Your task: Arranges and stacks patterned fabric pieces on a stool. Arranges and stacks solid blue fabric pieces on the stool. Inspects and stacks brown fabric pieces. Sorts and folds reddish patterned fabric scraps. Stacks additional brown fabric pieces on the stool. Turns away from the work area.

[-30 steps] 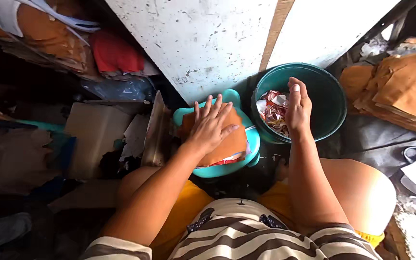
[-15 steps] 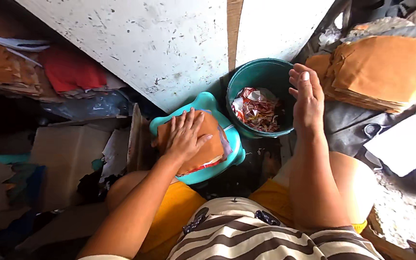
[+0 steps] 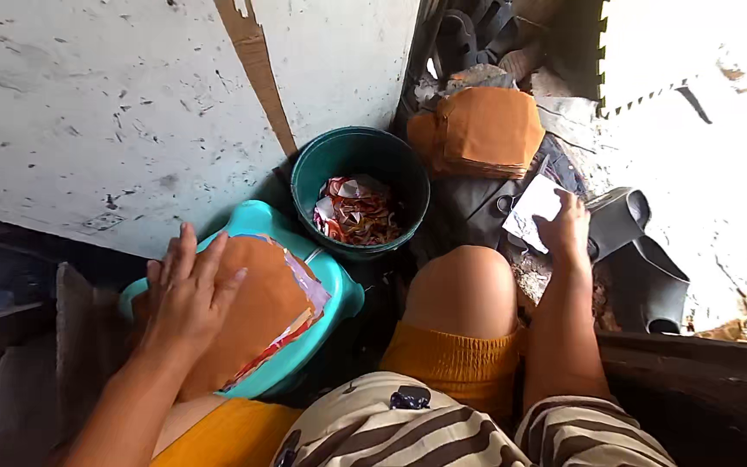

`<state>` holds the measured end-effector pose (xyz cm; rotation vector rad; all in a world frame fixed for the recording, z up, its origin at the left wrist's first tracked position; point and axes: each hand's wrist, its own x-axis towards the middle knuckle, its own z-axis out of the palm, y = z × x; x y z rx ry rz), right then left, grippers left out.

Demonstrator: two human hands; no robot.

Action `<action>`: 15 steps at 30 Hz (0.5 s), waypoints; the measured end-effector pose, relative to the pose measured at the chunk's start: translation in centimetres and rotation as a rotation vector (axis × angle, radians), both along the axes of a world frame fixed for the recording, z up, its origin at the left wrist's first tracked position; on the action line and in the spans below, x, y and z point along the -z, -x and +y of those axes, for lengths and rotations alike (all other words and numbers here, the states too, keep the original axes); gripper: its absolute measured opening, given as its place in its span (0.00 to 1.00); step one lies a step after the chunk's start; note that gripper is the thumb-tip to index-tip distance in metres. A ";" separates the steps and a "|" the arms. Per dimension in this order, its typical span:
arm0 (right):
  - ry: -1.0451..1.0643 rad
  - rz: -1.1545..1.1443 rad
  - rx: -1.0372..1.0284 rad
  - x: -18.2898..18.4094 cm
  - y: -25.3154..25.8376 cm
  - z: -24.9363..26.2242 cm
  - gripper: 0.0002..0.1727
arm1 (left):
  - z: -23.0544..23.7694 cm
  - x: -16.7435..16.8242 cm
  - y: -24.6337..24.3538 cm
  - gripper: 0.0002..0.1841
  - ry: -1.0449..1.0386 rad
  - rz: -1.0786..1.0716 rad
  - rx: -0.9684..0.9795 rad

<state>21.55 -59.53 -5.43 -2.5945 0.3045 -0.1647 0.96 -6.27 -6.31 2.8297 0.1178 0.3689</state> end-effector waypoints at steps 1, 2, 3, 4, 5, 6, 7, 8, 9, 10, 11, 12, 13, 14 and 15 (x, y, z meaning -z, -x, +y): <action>0.042 0.084 0.019 1.2 0.4 0.0 0.42 | 0.2 0.2 0.0 0.43 -0.023 0.032 -0.017; 0.072 0.147 0.025 2.4 0.7 0.2 0.45 | 0.2 0.5 0.0 0.44 -0.049 0.090 -0.027; 0.104 0.184 0.025 3.5 0.9 0.6 0.46 | 0.2 1.0 0.0 0.45 -0.068 0.149 -0.030; 0.134 0.188 0.026 4.6 1.1 1.0 0.45 | 0.3 1.5 -0.1 0.45 -0.094 0.177 -0.032; 0.155 0.158 0.032 5.6 1.3 1.3 0.42 | 0.4 1.9 -0.1 0.45 -0.109 0.185 -0.033; 0.170 0.121 0.049 6.2 1.4 1.5 0.38 | 0.4 1.9 -0.2 0.45 -0.118 0.183 -0.033; 0.183 0.086 0.071 6.6 1.5 1.7 0.32 | 0.3 1.9 -0.3 0.44 -0.123 0.179 -0.037; 0.186 0.056 0.082 6.7 1.5 1.7 0.27 | 0.2 1.9 -0.2 0.44 -0.125 0.176 -0.039; 0.184 0.046 0.087 6.4 1.6 1.7 0.24 | 0.1 1.9 -0.2 0.44 -0.128 0.171 -0.040; 0.188 0.051 0.099 6.1 1.5 1.6 0.22 | 0.1 1.9 -0.2 0.44 -0.132 0.165 -0.041; 0.187 0.061 0.121 5.7 1.4 1.6 0.23 | 0.1 1.8 -0.2 0.44 -0.132 0.172 -0.046; 0.180 0.056 0.149 5.2 1.3 1.6 0.23 | 0.2 1.8 -0.2 0.43 -0.126 0.182 -0.050; 0.169 0.039 0.177 4.9 1.1 1.6 0.24 | 0.2 1.6 -0.2 0.43 -0.119 0.187 -0.054; 0.157 0.026 0.198 4.4 1.0 1.7 0.24 | 0.2 1.4 -0.2 0.42 -0.110 0.196 -0.061; 0.155 0.021 0.201 4.1 0.9 1.8 0.24 | 0.1 1.1 -0.1 0.41 -0.091 0.207 -0.071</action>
